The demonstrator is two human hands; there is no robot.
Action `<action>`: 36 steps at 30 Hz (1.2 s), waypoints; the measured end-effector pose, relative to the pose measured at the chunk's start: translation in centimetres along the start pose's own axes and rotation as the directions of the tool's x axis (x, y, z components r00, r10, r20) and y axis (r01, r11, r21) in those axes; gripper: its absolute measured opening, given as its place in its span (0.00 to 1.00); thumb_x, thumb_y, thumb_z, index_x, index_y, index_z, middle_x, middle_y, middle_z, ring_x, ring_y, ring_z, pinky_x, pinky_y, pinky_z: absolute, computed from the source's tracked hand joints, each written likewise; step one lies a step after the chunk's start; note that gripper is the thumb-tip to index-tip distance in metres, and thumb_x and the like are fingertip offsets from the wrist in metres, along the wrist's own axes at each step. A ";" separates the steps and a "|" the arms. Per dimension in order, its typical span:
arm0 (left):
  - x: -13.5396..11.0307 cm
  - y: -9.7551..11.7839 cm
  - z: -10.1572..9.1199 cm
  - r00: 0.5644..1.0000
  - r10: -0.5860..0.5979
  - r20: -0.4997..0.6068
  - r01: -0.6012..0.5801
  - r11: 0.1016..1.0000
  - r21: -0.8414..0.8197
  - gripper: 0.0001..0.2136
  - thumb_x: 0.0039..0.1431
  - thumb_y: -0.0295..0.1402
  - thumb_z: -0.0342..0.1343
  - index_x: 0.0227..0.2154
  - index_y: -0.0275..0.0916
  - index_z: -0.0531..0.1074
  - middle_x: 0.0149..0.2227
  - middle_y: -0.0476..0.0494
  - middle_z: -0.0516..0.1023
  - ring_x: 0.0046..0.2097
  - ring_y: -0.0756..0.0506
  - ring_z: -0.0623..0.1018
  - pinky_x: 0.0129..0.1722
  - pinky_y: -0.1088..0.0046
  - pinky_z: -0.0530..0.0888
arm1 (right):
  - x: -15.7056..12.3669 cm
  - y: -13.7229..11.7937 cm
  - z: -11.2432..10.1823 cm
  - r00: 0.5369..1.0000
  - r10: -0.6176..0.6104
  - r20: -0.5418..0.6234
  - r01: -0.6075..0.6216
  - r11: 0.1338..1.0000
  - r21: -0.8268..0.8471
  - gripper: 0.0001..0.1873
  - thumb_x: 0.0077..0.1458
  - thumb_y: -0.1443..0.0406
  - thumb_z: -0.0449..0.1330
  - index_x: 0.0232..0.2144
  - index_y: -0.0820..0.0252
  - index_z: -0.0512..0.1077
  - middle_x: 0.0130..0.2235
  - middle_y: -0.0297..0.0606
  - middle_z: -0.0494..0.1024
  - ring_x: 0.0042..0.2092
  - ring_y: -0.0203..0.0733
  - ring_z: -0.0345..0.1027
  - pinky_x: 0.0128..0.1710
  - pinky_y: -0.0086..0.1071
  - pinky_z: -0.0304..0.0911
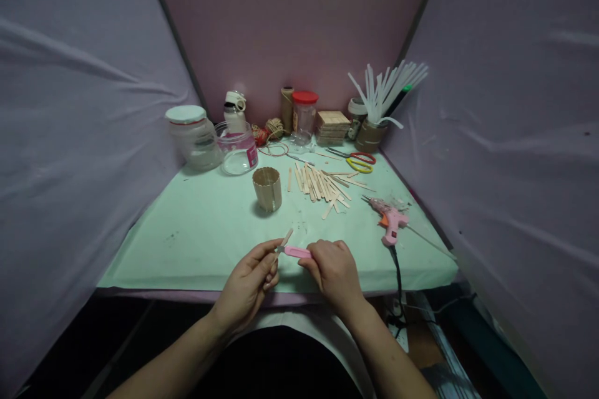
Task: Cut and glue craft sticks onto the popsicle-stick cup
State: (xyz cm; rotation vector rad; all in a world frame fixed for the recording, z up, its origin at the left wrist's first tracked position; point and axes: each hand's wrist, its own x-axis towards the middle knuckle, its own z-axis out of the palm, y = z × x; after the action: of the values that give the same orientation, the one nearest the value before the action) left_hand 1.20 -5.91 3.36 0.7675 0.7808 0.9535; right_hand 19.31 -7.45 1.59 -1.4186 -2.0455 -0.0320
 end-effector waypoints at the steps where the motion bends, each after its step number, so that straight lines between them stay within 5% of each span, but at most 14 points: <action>1: 0.0 0.0 0.0 1.000 -0.006 -0.004 0.006 1.000 -0.021 0.19 0.53 0.41 0.63 0.45 0.35 0.74 0.23 0.53 0.61 0.25 0.55 0.57 0.24 0.77 0.53 | 0.0 0.0 0.0 1.000 0.002 0.002 -0.002 1.000 -0.004 0.23 0.68 0.54 0.41 0.28 0.59 0.66 0.24 0.33 0.68 0.27 0.38 0.60 0.32 0.33 0.50; 9: 0.1 0.8 0.5 0.999 -0.051 -0.018 0.049 0.995 -0.084 0.20 0.47 0.41 0.67 0.41 0.35 0.78 0.22 0.53 0.64 0.23 0.57 0.57 0.23 0.77 0.52 | 0.2 0.1 0.6 0.994 0.028 -0.109 -0.039 0.995 -0.094 0.23 0.68 0.55 0.42 0.28 0.58 0.67 0.24 0.34 0.69 0.27 0.39 0.61 0.33 0.33 0.50; 11: 0.0 0.9 0.3 0.998 -0.055 -0.005 0.055 0.996 -0.072 0.20 0.47 0.41 0.67 0.41 0.35 0.78 0.21 0.53 0.63 0.23 0.56 0.57 0.23 0.77 0.52 | 0.3 1.2 0.4 0.974 0.137 -0.180 -0.148 0.988 -0.049 0.23 0.68 0.54 0.41 0.27 0.57 0.66 0.23 0.34 0.69 0.26 0.39 0.61 0.31 0.33 0.51; 13: -0.4 0.7 -0.1 0.996 -0.092 0.020 0.093 0.995 -0.029 0.20 0.47 0.41 0.67 0.41 0.34 0.78 0.21 0.53 0.62 0.23 0.56 0.57 0.23 0.77 0.52 | 0.1 3.0 -0.5 0.877 0.358 -0.319 -0.365 0.930 0.039 0.24 0.67 0.52 0.40 0.27 0.57 0.65 0.22 0.32 0.67 0.24 0.39 0.59 0.27 0.32 0.51; 15: -0.7 0.4 -0.6 0.993 -0.114 0.027 0.113 0.993 0.036 0.20 0.49 0.42 0.65 0.42 0.34 0.78 0.20 0.54 0.61 0.23 0.56 0.56 0.24 0.77 0.53 | -0.2 4.8 -1.8 0.709 0.533 -0.463 -0.550 0.828 0.111 0.25 0.65 0.48 0.41 0.27 0.57 0.65 0.22 0.32 0.65 0.23 0.39 0.57 0.25 0.31 0.50; 16: -0.7 0.3 -0.8 0.995 -0.098 0.021 0.097 0.992 0.076 0.20 0.52 0.43 0.63 0.44 0.35 0.77 0.21 0.54 0.61 0.24 0.55 0.56 0.24 0.77 0.53 | -0.3 5.5 -2.4 0.685 0.559 -0.467 -0.576 0.808 0.122 0.25 0.64 0.47 0.42 0.29 0.57 0.66 0.22 0.32 0.66 0.23 0.39 0.58 0.26 0.31 0.51; 20: -0.5 0.7 -0.9 0.997 0.061 0.042 -0.071 0.950 0.305 0.18 0.59 0.41 0.55 0.50 0.39 0.74 0.26 0.51 0.64 0.27 0.53 0.61 0.27 0.76 0.59 | -1.0 5.4 -3.4 0.754 0.517 -0.406 -0.510 0.849 0.134 0.25 0.63 0.46 0.44 0.28 0.57 0.67 0.23 0.32 0.66 0.25 0.39 0.60 0.27 0.31 0.53; 28: -0.5 1.1 -0.6 0.978 0.198 0.061 -0.199 0.820 0.536 0.19 0.62 0.41 0.51 0.52 0.40 0.73 0.37 0.43 0.71 0.32 0.50 0.66 0.34 0.72 0.66 | -1.3 1.9 -0.3 0.919 0.293 -0.263 -0.279 0.956 0.092 0.19 0.67 0.55 0.45 0.30 0.57 0.67 0.24 0.33 0.68 0.28 0.40 0.61 0.29 0.32 0.53; 36: -0.2 0.5 -0.9 0.980 0.193 0.052 -0.187 0.793 0.580 0.21 0.63 0.43 0.49 0.54 0.40 0.72 0.45 0.39 0.72 0.35 0.48 0.69 0.38 0.70 0.68 | -1.5 1.0 1.0 0.969 0.173 -0.178 -0.158 0.983 0.099 0.15 0.68 0.58 0.45 0.33 0.57 0.66 0.26 0.33 0.69 0.29 0.40 0.61 0.32 0.33 0.53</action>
State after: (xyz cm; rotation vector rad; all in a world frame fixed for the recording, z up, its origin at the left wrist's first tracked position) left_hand 0.14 -5.75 3.34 1.4044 1.0384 0.8981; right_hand 20.01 -7.96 -0.28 -1.4717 -1.7526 -0.0076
